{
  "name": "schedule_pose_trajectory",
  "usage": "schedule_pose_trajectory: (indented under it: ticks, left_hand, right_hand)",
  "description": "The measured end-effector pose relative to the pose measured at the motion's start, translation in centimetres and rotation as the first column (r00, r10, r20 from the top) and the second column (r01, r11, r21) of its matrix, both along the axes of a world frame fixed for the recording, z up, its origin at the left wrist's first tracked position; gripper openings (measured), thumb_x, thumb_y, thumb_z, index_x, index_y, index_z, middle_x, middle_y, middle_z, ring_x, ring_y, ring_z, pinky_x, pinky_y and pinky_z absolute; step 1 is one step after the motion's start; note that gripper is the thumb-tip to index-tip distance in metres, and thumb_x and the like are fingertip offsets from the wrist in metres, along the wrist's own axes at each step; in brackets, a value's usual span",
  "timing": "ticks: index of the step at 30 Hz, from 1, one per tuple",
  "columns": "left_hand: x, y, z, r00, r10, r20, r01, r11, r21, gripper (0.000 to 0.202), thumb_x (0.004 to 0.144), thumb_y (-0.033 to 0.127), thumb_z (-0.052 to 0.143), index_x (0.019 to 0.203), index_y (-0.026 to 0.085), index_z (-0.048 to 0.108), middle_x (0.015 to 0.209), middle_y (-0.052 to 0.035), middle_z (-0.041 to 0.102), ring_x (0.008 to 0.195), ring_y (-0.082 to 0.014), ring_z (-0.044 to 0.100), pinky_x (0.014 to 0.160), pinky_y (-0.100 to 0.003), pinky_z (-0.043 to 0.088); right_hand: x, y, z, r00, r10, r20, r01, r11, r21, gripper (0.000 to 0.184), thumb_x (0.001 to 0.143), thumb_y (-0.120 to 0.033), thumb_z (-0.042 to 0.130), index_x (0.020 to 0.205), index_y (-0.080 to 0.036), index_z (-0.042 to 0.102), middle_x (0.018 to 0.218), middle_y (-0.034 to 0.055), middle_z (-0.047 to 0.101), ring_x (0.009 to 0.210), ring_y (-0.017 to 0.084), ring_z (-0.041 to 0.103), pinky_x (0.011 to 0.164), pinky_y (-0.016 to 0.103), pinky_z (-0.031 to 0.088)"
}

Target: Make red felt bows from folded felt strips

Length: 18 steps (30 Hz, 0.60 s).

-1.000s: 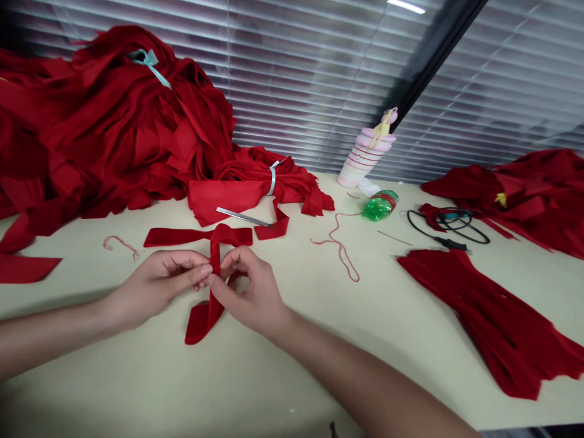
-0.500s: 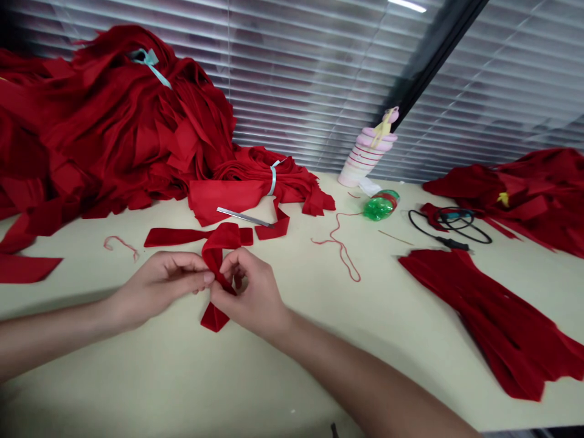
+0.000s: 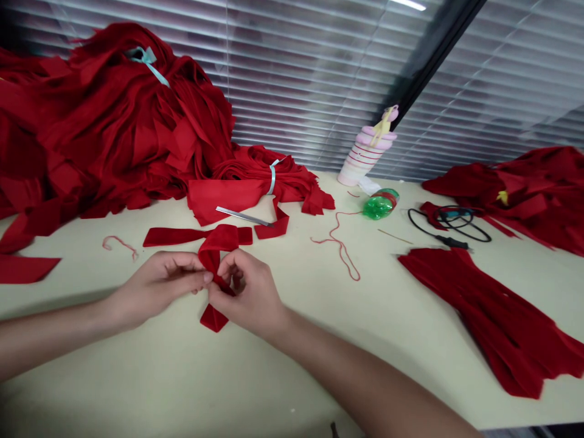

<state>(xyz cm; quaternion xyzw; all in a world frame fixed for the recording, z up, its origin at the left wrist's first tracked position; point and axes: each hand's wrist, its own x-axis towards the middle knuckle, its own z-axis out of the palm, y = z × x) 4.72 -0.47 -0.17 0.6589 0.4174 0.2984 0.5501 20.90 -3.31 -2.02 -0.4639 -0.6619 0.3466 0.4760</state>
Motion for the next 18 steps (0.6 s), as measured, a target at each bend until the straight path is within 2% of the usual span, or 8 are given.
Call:
schedule_pose_trajectory:
  ticks: [10,18]
  left_hand:
    - [-0.15,-0.02,-0.38,1.0,-0.013,0.027,0.016,0.995,-0.095,0.017,0.074,0.031,0.065,0.07,0.015,0.064,0.068,0.0,0.062,0.064,-0.0115,0.053,0.06,-0.023,0.043]
    - [-0.12,0.03,-0.22,1.0,-0.009,0.025,0.011,0.996,-0.088,0.01,0.071,0.025,0.059,0.067,0.016,0.062,0.064,0.0025,0.057,0.061,-0.0106,0.049,0.057,-0.022,0.039]
  right_hand:
    - [-0.06,-0.19,0.02,1.0,-0.007,0.024,0.006,1.0,0.028,0.015,0.07,-0.019,0.058,0.067,-0.022,0.044,0.059,-0.0052,0.046,0.05,0.009,0.042,0.043,0.021,0.035]
    - [0.07,-0.18,-0.19,0.998,0.054,-0.021,-0.054,0.998,-0.015,0.016,0.071,-0.02,0.061,0.07,-0.022,0.046,0.06,-0.0051,0.047,0.051,0.009,0.043,0.044,0.022,0.036]
